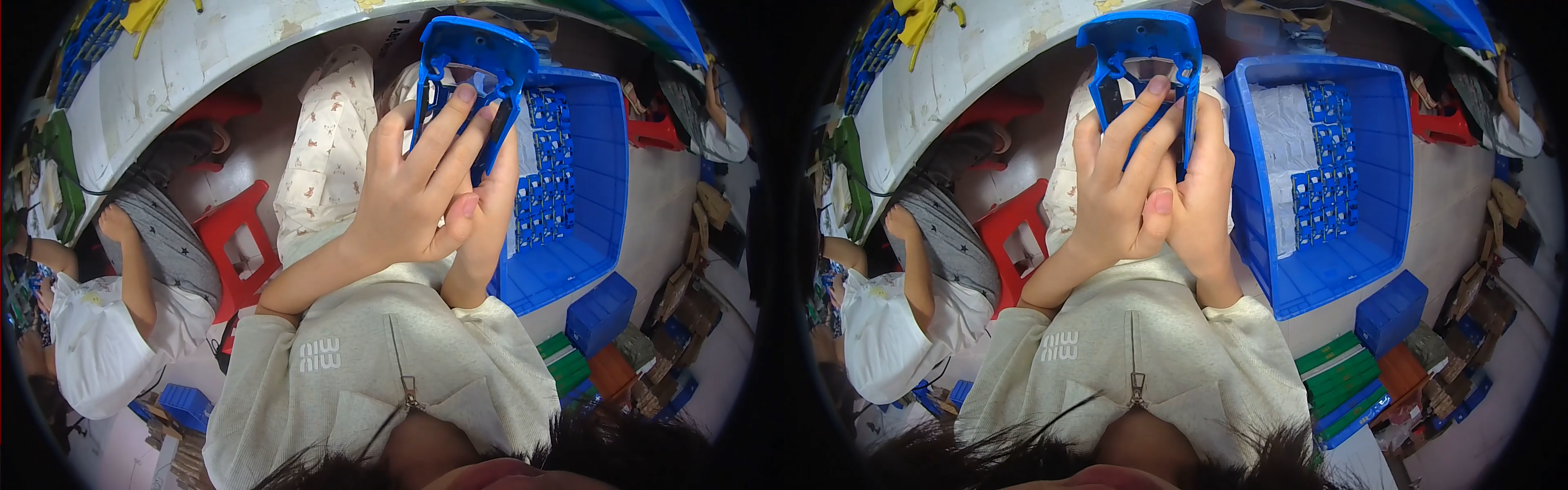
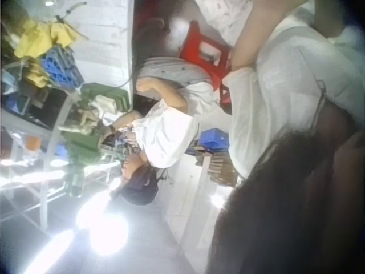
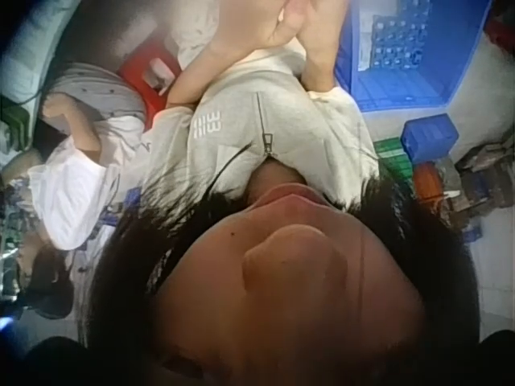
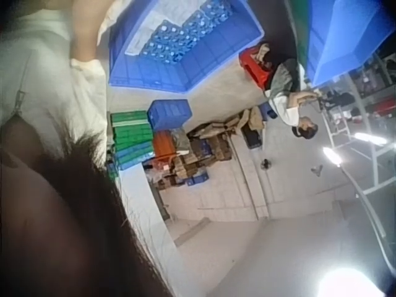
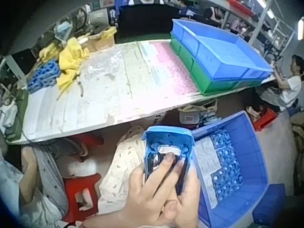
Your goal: The person assembles a toy car by hand, fitting internal car parts and plastic components into a toy car chassis.
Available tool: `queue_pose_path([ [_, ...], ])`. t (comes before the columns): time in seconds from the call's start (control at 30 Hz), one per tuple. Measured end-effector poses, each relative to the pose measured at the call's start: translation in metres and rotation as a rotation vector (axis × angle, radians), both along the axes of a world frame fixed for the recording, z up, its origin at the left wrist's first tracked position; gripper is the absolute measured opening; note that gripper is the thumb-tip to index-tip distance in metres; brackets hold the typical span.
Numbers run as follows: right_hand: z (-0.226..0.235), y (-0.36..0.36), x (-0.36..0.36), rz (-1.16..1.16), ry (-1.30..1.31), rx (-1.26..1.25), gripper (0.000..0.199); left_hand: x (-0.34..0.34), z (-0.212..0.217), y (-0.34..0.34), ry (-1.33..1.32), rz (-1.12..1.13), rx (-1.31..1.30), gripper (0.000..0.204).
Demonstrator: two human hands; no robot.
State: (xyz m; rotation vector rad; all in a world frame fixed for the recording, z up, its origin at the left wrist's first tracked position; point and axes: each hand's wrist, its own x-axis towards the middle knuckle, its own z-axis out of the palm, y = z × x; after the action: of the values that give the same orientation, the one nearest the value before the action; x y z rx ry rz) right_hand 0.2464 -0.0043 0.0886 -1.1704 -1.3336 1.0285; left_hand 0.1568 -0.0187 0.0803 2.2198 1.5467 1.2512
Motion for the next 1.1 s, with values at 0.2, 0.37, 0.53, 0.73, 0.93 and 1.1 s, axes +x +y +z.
queue_pose_path([
  [0.2, 0.0, 0.0, -0.006, -0.063, -0.488, 0.232, 0.044, -0.003, 0.004, 0.005, -0.476, -0.107, 0.04, 0.049],
  [0.37, -0.002, -0.003, -0.009, 0.03, -0.466, 0.494, 0.064, -0.001, 0.0, -0.001, -1.334, -0.247, -0.132, 0.042],
  [0.53, 0.002, -0.012, -0.003, 0.163, -0.283, 0.575, 0.066, -0.013, -0.007, -0.001, -1.329, -0.481, -0.102, 0.043],
  [0.73, 0.009, -0.013, 0.005, 0.253, -0.274, 0.65, 0.053, -0.016, -0.011, -0.003, -1.398, -0.678, -0.039, 0.044],
  [0.93, 0.015, -0.015, -0.004, 0.163, -0.372, 0.576, 0.052, -0.018, 0.015, -0.018, -1.472, -0.379, -0.5, 0.038],
  [1.1, 0.018, -0.014, -0.009, 0.121, -0.369, 0.499, 0.056, -0.022, -0.009, -0.015, -1.346, -0.557, -0.192, 0.031],
])
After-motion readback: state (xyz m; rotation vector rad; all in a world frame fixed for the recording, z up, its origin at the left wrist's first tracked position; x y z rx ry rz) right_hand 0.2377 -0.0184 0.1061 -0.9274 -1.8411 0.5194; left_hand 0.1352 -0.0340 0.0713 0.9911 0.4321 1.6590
